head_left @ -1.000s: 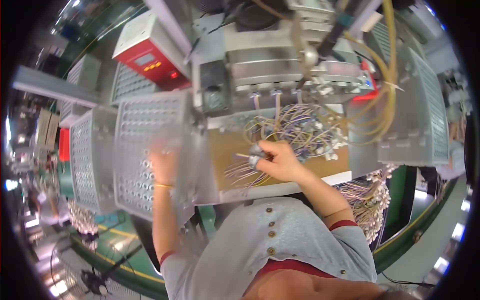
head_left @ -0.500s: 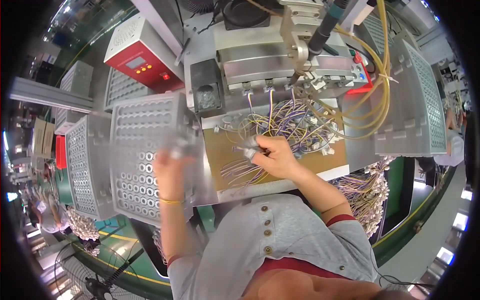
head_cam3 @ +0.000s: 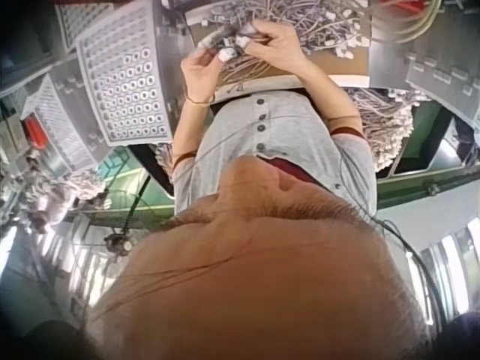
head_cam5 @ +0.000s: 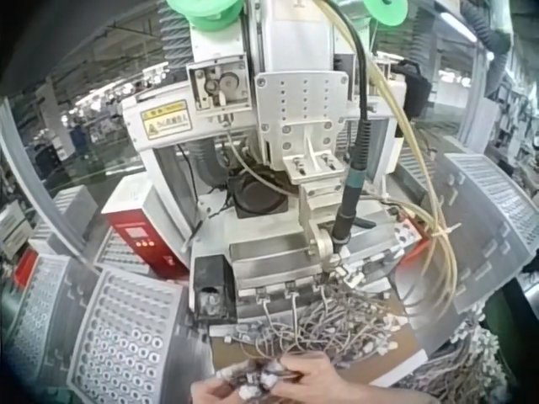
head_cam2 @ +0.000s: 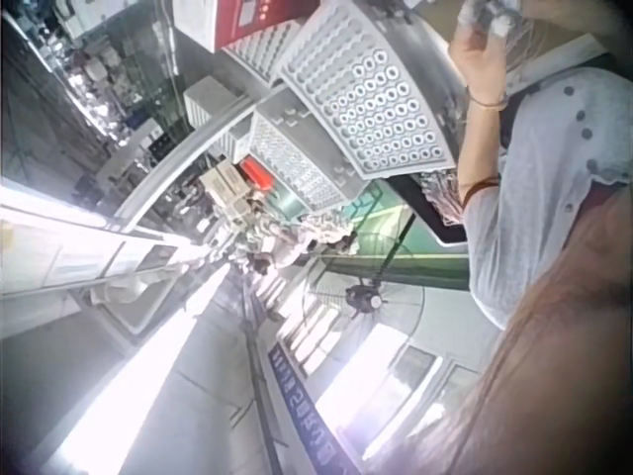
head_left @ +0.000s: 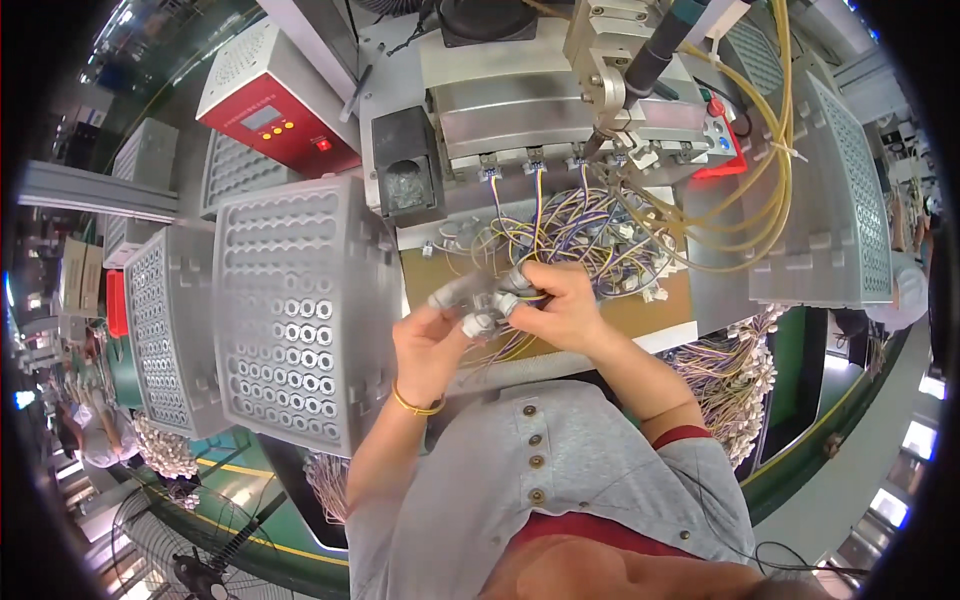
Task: Assembling wire harnesses by connecting terminal wires and organizing finished components into a storage tray.
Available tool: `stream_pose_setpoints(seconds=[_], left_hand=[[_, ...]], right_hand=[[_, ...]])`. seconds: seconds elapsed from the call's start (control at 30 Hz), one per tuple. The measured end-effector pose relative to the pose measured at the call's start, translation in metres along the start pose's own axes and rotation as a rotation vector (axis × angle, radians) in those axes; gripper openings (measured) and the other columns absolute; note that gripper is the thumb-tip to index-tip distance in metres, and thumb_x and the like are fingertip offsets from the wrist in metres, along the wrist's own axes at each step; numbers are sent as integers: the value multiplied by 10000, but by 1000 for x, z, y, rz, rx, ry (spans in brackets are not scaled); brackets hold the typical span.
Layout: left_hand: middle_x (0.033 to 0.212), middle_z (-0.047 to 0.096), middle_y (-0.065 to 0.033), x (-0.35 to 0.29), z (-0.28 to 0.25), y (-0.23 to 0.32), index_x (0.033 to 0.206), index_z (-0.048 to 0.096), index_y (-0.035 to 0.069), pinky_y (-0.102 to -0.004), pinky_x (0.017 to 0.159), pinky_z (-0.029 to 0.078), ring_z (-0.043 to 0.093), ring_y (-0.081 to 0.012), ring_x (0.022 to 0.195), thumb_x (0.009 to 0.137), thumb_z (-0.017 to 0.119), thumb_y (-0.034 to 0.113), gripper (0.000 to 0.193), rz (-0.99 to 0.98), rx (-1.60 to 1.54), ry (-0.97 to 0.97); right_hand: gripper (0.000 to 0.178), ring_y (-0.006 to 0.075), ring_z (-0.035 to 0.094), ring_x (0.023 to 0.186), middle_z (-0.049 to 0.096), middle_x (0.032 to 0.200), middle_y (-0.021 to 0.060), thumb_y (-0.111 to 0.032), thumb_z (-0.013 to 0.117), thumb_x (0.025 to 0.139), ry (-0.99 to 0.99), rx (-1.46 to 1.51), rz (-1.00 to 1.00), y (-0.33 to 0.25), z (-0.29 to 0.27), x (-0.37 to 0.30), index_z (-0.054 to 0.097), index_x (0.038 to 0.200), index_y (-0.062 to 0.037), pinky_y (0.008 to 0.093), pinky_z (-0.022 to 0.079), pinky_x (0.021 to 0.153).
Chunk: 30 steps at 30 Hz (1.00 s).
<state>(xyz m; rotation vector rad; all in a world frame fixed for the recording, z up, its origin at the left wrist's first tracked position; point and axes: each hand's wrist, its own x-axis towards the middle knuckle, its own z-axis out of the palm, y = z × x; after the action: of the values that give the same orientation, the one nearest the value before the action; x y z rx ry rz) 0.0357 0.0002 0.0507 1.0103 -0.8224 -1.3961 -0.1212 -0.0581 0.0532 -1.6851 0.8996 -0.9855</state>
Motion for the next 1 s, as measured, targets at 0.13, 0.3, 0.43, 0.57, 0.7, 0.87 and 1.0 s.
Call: stream_pose_setpoints(seconds=[0.13,0.3,0.43,0.57,0.7,0.87,1.0], left_hand=[[978,572,-86,2,6,2,1022,544,-57,-255,727,470,550,-138,850,752,557,-74,271,117,102,-41],[900,593,-56,9,8,-7,969,582,-8,-229,620,465,550,-103,762,766,557,-18,204,-55,87,77],[879,601,-76,20,17,-9,976,554,0,-232,518,470,577,-143,671,801,507,42,186,-47,-191,8],[905,579,-60,25,39,-18,1085,495,22,-253,569,466,559,-141,715,787,517,17,299,-205,-327,-167],[916,557,-52,16,43,-56,1025,498,0,-271,598,471,569,-152,741,714,572,-8,320,-35,503,-212],[791,589,-47,12,28,-93,872,582,-12,-231,610,441,554,-93,747,694,609,15,183,544,1277,-361],[756,604,-40,14,34,-84,842,605,-9,-199,592,434,550,-63,673,696,601,14,148,23,763,-214]], right_hand=[[132,51,362,470,434,518,18,-61,603,602,-136,-82,-28,-5,-10,3,491,635,2,221,310,420],[133,47,373,503,436,534,15,-71,579,661,-144,116,245,-4,-5,-3,466,664,-1,231,328,441],[106,51,406,529,473,579,17,-83,558,713,-121,115,228,-4,-17,-3,482,728,-10,231,355,479],[224,46,504,596,572,695,-2,-63,580,715,-112,459,398,2,-36,-5,566,933,-10,188,380,511],[92,59,469,516,532,667,-19,-72,563,711,496,193,229,44,-69,-12,551,800,-51,204,360,446],[29,55,401,434,474,591,-17,-62,504,712,924,389,134,94,-126,3,492,686,-68,194,313,371],[33,58,390,389,478,580,2,-58,477,733,912,405,264,89,-121,19,500,711,-51,189,314,348]])
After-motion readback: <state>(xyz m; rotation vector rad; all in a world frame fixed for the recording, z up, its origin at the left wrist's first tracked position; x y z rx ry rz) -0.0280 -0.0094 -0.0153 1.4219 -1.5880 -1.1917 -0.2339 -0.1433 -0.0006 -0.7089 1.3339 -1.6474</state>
